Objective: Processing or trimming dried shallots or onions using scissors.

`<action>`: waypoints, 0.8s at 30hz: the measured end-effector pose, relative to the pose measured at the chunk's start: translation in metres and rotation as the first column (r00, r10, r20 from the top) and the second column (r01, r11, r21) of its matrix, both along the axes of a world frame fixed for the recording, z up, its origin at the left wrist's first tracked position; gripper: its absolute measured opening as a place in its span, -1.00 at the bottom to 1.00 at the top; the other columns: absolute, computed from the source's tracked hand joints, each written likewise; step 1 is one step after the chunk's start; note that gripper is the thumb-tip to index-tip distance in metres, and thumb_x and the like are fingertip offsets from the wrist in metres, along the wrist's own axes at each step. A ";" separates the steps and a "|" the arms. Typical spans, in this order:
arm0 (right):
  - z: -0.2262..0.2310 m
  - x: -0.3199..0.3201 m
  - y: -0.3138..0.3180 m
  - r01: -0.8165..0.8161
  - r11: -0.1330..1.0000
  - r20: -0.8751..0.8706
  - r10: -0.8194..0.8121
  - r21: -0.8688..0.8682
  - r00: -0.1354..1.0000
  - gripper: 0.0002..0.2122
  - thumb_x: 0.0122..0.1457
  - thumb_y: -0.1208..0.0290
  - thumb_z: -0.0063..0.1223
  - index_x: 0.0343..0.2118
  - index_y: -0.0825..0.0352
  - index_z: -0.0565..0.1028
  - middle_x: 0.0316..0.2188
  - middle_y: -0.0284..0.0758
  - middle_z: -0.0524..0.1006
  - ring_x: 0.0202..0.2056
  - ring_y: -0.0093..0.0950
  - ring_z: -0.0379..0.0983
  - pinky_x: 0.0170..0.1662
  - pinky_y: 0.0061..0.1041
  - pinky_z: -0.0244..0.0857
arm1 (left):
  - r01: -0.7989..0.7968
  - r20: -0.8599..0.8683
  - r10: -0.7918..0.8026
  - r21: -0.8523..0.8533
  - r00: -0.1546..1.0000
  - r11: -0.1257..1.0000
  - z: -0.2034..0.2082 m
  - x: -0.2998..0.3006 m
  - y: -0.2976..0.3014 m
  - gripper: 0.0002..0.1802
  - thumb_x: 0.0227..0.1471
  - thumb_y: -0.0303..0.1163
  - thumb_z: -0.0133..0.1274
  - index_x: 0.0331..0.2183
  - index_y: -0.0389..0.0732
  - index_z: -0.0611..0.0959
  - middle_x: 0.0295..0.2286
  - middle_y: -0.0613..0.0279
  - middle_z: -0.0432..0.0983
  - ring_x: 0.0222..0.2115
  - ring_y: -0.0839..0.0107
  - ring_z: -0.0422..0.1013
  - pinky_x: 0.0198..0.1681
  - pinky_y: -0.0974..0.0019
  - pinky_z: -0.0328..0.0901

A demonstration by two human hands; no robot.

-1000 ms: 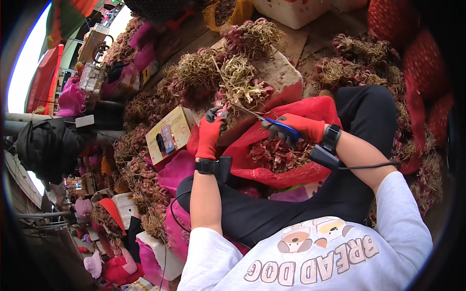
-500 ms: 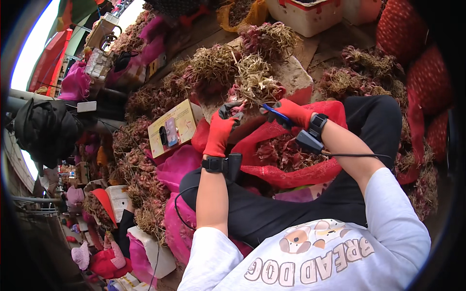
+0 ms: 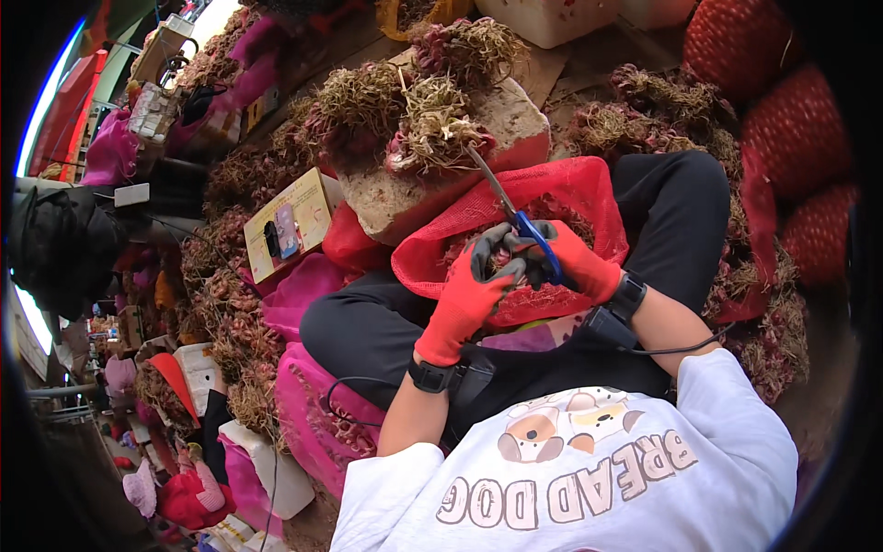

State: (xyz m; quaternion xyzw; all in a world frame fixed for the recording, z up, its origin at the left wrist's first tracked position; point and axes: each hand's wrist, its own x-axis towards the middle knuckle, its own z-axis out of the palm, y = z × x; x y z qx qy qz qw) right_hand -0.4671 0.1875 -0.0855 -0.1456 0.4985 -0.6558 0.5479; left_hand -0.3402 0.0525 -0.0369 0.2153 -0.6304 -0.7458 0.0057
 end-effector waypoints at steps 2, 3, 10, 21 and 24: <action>0.004 0.001 0.000 0.003 1.000 0.020 -0.004 0.020 1.000 -0.80 0.13 0.31 0.08 -0.28 0.33 0.52 -0.53 -0.42 0.53 -0.63 -0.66 0.41 -0.59 -0.69 0.23 | -0.040 -0.028 0.050 0.275 0.998 0.961 -0.011 0.001 0.000 -0.59 0.13 -0.45 -0.04 0.01 -0.36 0.38 -0.16 0.25 0.40 -0.25 0.50 0.40 -0.08 0.37 0.33; 0.002 0.001 -0.001 0.002 0.999 -0.056 0.001 0.049 0.998 -0.81 0.13 0.31 0.08 -0.30 0.33 0.53 -0.53 -0.42 0.53 -0.62 -0.66 0.42 -0.58 -0.67 0.23 | -0.068 -0.074 0.103 0.374 0.992 0.925 -0.029 0.005 -0.003 -0.59 0.14 -0.44 -0.05 0.02 -0.34 0.37 -0.16 0.24 0.40 -0.25 0.50 0.40 -0.08 0.37 0.33; 0.002 -0.003 0.019 0.111 0.955 -0.872 0.198 0.274 0.448 -0.74 -0.02 0.18 0.15 -0.39 0.28 0.51 -0.47 -0.21 0.53 -0.42 -0.21 0.47 -0.37 -0.33 0.31 | -0.313 -0.179 0.492 0.579 0.852 0.753 -0.072 0.010 -0.034 -0.52 0.10 -0.50 -0.04 0.06 -0.32 0.31 -0.10 0.20 0.39 -0.11 0.46 0.37 0.02 0.33 0.27; -0.006 0.000 0.027 0.088 0.955 -0.958 0.275 0.282 0.085 -0.73 -0.05 0.19 0.18 -0.43 0.28 0.44 -0.52 -0.23 0.49 -0.46 -0.22 0.45 -0.41 -0.30 0.29 | -0.397 -0.230 0.533 0.450 0.814 0.800 -0.077 0.010 -0.044 -0.48 0.05 -0.64 -0.10 0.08 -0.42 0.27 -0.15 0.14 0.39 -0.24 0.52 0.41 -0.02 0.41 0.31; -0.002 0.001 0.025 0.090 0.962 -0.963 0.251 0.260 0.101 -0.78 -0.07 0.27 0.21 -0.42 0.28 0.48 -0.52 -0.20 0.50 -0.46 -0.18 0.45 -0.41 -0.34 0.31 | -0.423 -0.231 0.533 0.393 0.814 0.816 -0.081 0.009 -0.043 -0.48 0.04 -0.67 -0.10 0.07 -0.43 0.28 -0.18 0.16 0.40 -0.28 0.54 0.41 -0.06 0.44 0.33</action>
